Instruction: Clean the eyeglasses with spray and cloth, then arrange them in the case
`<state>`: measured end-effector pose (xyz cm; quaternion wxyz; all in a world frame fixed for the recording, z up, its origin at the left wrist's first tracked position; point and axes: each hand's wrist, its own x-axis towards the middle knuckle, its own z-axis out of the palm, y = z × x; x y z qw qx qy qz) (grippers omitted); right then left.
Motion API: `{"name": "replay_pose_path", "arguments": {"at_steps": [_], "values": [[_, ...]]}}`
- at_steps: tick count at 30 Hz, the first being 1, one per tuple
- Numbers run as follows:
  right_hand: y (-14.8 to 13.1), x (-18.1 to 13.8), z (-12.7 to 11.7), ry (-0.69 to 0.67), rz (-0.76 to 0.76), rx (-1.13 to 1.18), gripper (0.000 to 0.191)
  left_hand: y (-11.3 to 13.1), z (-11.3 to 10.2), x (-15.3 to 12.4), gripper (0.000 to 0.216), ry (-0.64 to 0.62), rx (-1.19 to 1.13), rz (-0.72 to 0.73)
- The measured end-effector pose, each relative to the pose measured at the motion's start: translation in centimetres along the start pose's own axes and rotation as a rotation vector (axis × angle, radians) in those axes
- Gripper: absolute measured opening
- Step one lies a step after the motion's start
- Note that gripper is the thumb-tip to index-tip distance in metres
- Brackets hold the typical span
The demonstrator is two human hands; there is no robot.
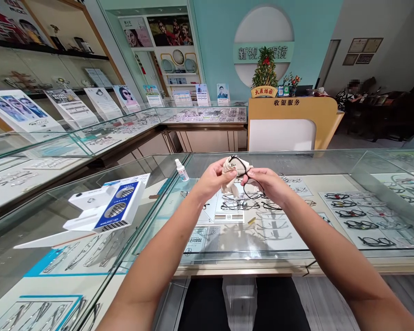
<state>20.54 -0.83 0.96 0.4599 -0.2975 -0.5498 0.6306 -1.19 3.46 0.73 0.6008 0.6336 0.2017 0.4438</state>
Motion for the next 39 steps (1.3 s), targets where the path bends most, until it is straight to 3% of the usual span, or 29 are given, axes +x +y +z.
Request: {"name": "replay_pose_path", "arguments": {"at_steps": [9,14,20,26,36,39], "values": [[0.8,0.0,1.4,-0.086,-0.022,0.063,0.043,-0.1,3.0,-0.3,0.050,0.151,0.002,0.087],[0.9,-0.2,1.5,-0.036,-0.059,0.028,0.038,-0.5,3.1,-0.1,0.060,0.267,-0.030,0.140],[0.2,-0.4,0.6,0.039,-0.035,-0.004,0.035,-0.8,1.4,0.1,0.061,0.152,-0.069,0.023],[0.5,0.0,0.3,0.044,-0.026,0.069,0.037,-0.1,1.4,-0.2,0.054,0.042,-0.039,0.030],[2.2,-0.1,2.1,-0.043,-0.060,0.030,0.043,-0.9,2.9,0.0,0.063,0.282,-0.042,0.059],[2.3,-0.1,1.9,-0.013,-0.073,0.048,0.041,-1.0,2.5,0.2,0.067,0.277,-0.068,0.022]]}}
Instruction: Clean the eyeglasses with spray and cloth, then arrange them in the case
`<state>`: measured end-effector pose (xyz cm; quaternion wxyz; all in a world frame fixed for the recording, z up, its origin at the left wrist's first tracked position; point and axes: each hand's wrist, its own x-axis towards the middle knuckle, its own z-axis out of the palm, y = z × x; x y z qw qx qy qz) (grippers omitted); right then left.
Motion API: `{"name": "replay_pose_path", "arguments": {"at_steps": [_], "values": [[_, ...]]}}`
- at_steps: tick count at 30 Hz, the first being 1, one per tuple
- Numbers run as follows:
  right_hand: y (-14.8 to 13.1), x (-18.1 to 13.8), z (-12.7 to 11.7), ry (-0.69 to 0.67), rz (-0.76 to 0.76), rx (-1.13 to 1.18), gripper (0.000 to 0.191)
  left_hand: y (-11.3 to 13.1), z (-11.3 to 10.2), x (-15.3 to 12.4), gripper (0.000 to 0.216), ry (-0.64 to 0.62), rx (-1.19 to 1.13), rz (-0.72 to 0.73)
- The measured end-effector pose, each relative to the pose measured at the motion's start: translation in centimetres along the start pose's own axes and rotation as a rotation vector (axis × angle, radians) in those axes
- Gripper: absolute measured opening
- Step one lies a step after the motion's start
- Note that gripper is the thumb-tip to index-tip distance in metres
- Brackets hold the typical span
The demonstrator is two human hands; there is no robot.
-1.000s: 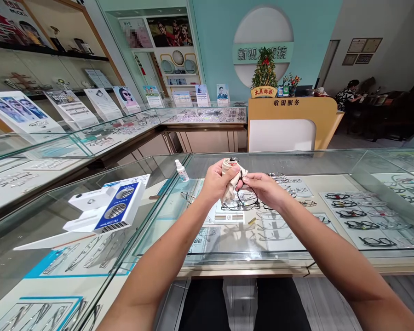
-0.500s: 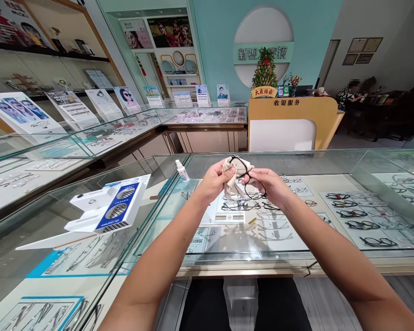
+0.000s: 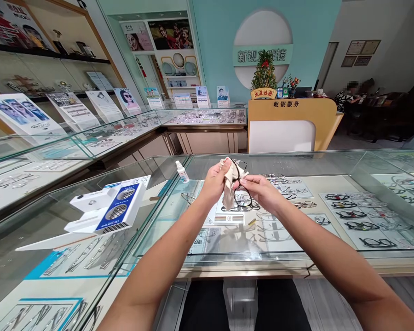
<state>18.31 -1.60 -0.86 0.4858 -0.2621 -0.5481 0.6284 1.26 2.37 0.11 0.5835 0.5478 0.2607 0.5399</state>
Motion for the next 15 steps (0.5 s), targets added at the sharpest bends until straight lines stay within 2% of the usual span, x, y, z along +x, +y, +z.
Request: {"name": "replay_pose_path", "arguments": {"at_steps": [2,6,10,15], "values": [[-0.1,0.1,-0.3,0.024,-0.012,0.032,0.040,-0.2,-0.4,0.5,0.069,0.025,-0.013,0.013],[-0.5,0.5,-1.0,0.076,-0.040,0.065,0.039,-0.7,-1.3,1.8,0.068,0.170,-0.085,0.081],[-1.3,0.5,-1.5,0.122,-0.068,0.092,0.034,-0.6,-2.8,2.9,0.066,0.304,-0.166,0.085],[-1.6,0.7,-2.3,0.137,-0.073,0.067,0.033,-0.6,-5.4,3.7,0.048,0.338,0.004,0.093]]}}
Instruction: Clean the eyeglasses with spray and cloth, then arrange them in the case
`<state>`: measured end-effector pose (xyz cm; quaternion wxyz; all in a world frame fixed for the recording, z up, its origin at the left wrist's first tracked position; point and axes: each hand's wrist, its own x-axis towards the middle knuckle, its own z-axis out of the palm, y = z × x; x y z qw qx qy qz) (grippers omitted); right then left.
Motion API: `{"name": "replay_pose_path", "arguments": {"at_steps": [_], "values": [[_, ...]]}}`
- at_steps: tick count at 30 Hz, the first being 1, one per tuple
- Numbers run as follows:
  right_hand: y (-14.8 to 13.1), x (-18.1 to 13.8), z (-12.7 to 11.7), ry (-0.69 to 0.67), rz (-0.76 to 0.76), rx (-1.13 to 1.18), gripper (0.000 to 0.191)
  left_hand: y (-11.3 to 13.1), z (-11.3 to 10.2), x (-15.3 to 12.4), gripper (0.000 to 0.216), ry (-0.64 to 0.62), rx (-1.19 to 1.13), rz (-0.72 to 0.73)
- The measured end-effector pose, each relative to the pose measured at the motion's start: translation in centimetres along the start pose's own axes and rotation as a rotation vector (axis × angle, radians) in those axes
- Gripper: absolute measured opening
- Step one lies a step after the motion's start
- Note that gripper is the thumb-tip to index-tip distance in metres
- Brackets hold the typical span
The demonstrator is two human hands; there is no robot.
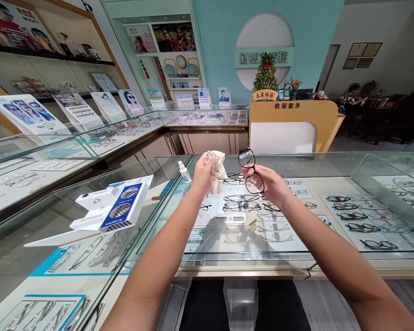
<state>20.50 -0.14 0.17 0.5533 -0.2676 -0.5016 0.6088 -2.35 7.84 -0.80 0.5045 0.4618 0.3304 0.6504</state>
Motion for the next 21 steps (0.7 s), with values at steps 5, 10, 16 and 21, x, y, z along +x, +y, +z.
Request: {"name": "replay_pose_path", "arguments": {"at_steps": [5,10,16,21], "values": [[0.1,0.2,-0.4,0.009,0.009,0.015,0.032,-1.7,-2.4,2.5,0.061,0.119,0.207,0.106],[-0.2,0.1,-0.4,-0.022,0.012,0.053,0.028,-3.2,-4.1,3.7,0.073,0.127,0.624,0.174],[-0.4,0.1,-0.5,-0.014,0.006,0.043,0.025,-2.9,-3.3,2.0,0.077,0.101,0.953,0.176],[-1.2,0.4,-1.5,-0.053,0.024,-0.064,0.028,-0.8,-0.5,-1.3,0.092,-0.110,0.927,0.691]]}}
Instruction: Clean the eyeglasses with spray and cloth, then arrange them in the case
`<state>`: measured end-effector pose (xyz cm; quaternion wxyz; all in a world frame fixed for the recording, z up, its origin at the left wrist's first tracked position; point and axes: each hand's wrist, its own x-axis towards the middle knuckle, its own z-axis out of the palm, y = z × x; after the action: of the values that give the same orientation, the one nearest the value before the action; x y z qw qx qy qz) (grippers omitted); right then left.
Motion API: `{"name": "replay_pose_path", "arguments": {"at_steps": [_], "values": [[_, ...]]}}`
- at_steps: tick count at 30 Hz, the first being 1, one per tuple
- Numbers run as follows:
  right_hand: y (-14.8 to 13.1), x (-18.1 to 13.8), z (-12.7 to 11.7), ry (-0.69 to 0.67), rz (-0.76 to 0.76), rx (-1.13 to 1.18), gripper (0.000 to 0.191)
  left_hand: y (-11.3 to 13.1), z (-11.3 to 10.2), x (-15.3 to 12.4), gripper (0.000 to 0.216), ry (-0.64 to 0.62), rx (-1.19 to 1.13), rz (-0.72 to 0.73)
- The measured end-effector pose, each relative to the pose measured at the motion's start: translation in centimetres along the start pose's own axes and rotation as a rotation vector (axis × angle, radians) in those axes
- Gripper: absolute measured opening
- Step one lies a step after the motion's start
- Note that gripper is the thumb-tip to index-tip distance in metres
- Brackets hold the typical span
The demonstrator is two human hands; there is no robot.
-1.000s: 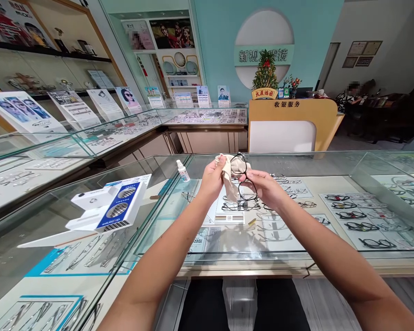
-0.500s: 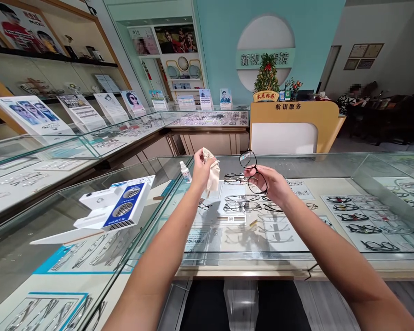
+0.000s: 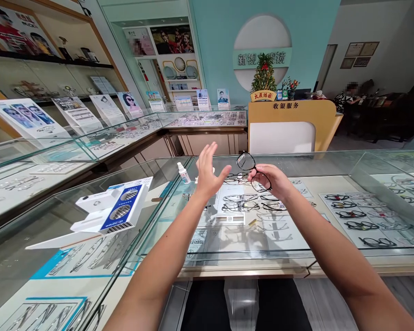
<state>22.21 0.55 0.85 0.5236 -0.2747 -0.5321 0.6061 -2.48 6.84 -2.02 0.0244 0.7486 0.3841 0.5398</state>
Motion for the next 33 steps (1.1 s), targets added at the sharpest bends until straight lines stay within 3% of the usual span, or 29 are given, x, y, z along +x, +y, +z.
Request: {"name": "replay_pose_path", "arguments": {"at_steps": [2,5,9,16,19,22,26,28,33], "values": [[-0.5,0.1,-0.6,-0.046,0.005,-0.091,0.029,1.9,-0.1,-0.4,0.094,-0.025,0.002,0.155],[-1.1,0.2,-1.3,-0.114,0.026,-0.223,0.029,3.8,0.1,-1.0,0.092,-0.075,0.028,0.241],[-1.4,0.0,-1.6,-0.178,0.089,-0.333,0.029,4.2,0.4,-1.4,0.079,-0.102,0.044,0.230],[-2.0,-0.2,-1.7,-0.167,0.116,-0.379,0.029,3.8,0.1,-0.9,0.074,-0.133,0.027,0.266],[-1.9,-0.1,-1.9,-0.157,0.098,-0.373,0.048,4.1,0.1,-1.0,0.069,-0.125,0.023,0.251],[-1.8,0.0,-2.4,-0.020,-0.048,-0.451,0.069,4.4,0.0,-1.0,0.066,-0.045,0.019,0.247],[-3.1,-0.1,-2.2,0.250,-0.443,-0.575,0.059,5.1,-1.1,0.8,0.063,0.204,0.002,0.260],[-4.9,-0.2,-1.2,0.308,-0.617,-0.686,0.055,5.9,-2.2,2.8,0.065,0.296,-0.047,0.273],[-10.9,-0.4,3.2,0.411,-0.930,-1.115,0.075,9.6,-5.9,8.2,0.072,0.408,-0.067,0.284]]}}
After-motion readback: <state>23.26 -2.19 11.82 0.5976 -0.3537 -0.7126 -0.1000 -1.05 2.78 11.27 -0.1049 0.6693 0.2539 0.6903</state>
